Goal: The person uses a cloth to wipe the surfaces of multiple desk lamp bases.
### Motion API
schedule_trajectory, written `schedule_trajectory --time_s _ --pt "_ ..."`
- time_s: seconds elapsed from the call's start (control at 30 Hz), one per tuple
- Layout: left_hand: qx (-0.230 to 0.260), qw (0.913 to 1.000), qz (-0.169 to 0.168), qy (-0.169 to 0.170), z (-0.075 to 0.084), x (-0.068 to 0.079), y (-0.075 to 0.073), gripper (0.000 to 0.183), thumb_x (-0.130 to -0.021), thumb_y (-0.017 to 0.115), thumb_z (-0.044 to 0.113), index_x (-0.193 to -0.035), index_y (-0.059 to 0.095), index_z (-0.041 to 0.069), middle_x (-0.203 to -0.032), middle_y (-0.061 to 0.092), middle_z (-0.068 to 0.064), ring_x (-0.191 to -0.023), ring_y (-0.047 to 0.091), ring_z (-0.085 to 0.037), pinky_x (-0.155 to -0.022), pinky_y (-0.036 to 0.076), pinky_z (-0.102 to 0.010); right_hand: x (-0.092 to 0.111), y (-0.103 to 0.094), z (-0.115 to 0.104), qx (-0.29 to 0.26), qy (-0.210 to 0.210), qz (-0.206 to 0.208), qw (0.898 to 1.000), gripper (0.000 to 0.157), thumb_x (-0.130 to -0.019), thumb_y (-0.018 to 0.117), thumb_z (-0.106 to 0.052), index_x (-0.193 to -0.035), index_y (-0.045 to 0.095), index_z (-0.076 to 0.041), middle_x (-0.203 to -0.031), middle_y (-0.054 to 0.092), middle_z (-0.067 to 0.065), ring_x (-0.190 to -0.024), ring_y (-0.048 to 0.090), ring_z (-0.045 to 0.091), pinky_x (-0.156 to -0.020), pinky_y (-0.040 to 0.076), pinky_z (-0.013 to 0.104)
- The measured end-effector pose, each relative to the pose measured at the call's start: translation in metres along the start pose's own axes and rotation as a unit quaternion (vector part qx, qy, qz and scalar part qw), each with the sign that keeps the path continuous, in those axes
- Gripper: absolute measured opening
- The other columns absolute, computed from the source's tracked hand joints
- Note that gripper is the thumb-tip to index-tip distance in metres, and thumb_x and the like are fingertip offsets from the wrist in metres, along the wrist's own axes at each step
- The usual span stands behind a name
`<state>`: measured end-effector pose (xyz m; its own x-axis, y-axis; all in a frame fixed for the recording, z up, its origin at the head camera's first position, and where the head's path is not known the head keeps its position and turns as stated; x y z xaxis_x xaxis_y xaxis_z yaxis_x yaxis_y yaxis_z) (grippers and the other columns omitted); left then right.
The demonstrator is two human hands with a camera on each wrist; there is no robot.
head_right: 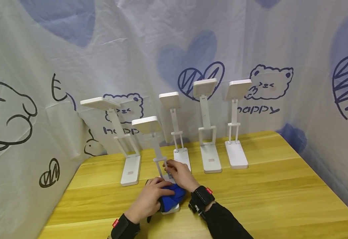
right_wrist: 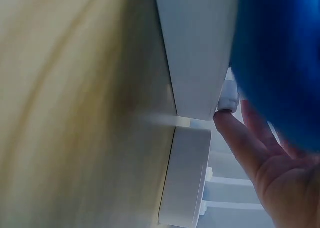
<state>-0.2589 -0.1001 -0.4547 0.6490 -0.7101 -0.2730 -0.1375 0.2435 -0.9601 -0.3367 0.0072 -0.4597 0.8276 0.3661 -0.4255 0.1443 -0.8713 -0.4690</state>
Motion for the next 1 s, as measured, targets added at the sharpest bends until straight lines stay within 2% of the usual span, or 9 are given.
schedule_trajectory --time_s 0.13,0.33,0.47,0.63,0.8,1.0 --pt "0.048 0.9985 -0.025 0.009 0.002 0.001 -0.005 0.054 -0.071 0.056 -0.012 -0.099 0.075 0.031 -0.116 0.065 0.004 -0.108 0.049 -0.018 -0.091 0.044 -0.047 0.000 0.001 0.001 0.002 -0.005 -0.008 1.000 0.024 -0.098 0.049 -0.012 -0.114 0.064 -0.003 -0.109 0.068 0.016 -0.097 0.063 0.020 -0.079 0.055 0.044" --pt "0.107 0.9911 -0.078 0.012 0.001 0.008 -0.014 0.052 -0.066 0.056 -0.015 -0.083 0.077 0.030 -0.110 0.068 0.008 -0.105 0.050 -0.015 -0.088 0.044 -0.045 -0.001 0.002 0.002 0.013 -0.004 -0.006 1.000 0.021 -0.097 0.050 -0.012 -0.111 0.064 -0.006 -0.107 0.068 0.012 -0.096 0.063 0.019 -0.078 0.054 0.043" --pt "0.095 0.9919 -0.085 0.005 -0.003 0.015 -0.022 0.048 -0.066 0.058 -0.014 -0.076 0.077 0.030 -0.105 0.069 0.008 -0.102 0.052 -0.014 -0.086 0.045 -0.043 -0.002 0.001 0.001 0.019 -0.006 -0.004 1.000 0.020 -0.097 0.050 -0.012 -0.111 0.064 -0.006 -0.106 0.069 0.011 -0.095 0.063 0.019 -0.076 0.054 0.043" --pt "0.103 0.9909 -0.084 -0.019 -0.016 0.027 -0.027 0.046 -0.066 0.058 -0.015 -0.073 0.076 0.026 -0.100 0.070 0.006 -0.097 0.054 -0.014 -0.086 0.047 -0.041 -0.002 0.002 -0.001 0.021 -0.005 -0.003 1.000 0.019 -0.097 0.050 -0.011 -0.109 0.064 -0.006 -0.104 0.069 0.011 -0.094 0.063 0.016 -0.074 0.054 0.042" --pt "0.109 0.9894 -0.085 -0.045 -0.031 0.037 -0.027 0.047 -0.067 0.053 -0.018 -0.074 0.076 0.023 -0.099 0.070 0.004 -0.095 0.056 -0.016 -0.085 0.049 -0.039 -0.002 0.001 -0.001 0.016 -0.001 0.001 1.000 0.018 -0.097 0.051 -0.010 -0.108 0.064 -0.006 -0.103 0.069 0.011 -0.092 0.063 0.015 -0.073 0.054 0.042" --pt "0.122 0.9857 -0.093 -0.068 -0.044 0.042 -0.023 0.051 -0.067 0.048 -0.020 -0.076 0.077 0.021 -0.099 0.070 0.002 -0.098 0.057 -0.018 -0.088 0.049 -0.041 -0.002 0.003 0.002 0.022 0.005 -0.002 1.000 0.018 -0.097 0.050 -0.012 -0.109 0.063 -0.008 -0.107 0.069 0.011 -0.092 0.062 0.014 -0.074 0.054 0.040"
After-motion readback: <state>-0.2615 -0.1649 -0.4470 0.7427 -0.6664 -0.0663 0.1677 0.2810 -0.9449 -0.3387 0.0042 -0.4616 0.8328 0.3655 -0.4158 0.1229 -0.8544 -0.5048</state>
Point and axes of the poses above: each hand's wrist, its own x-axis away from the middle knuckle, its own y-axis out of the palm, z = x × y, the point moved 6 cm from there along -x, towards the middle knuckle
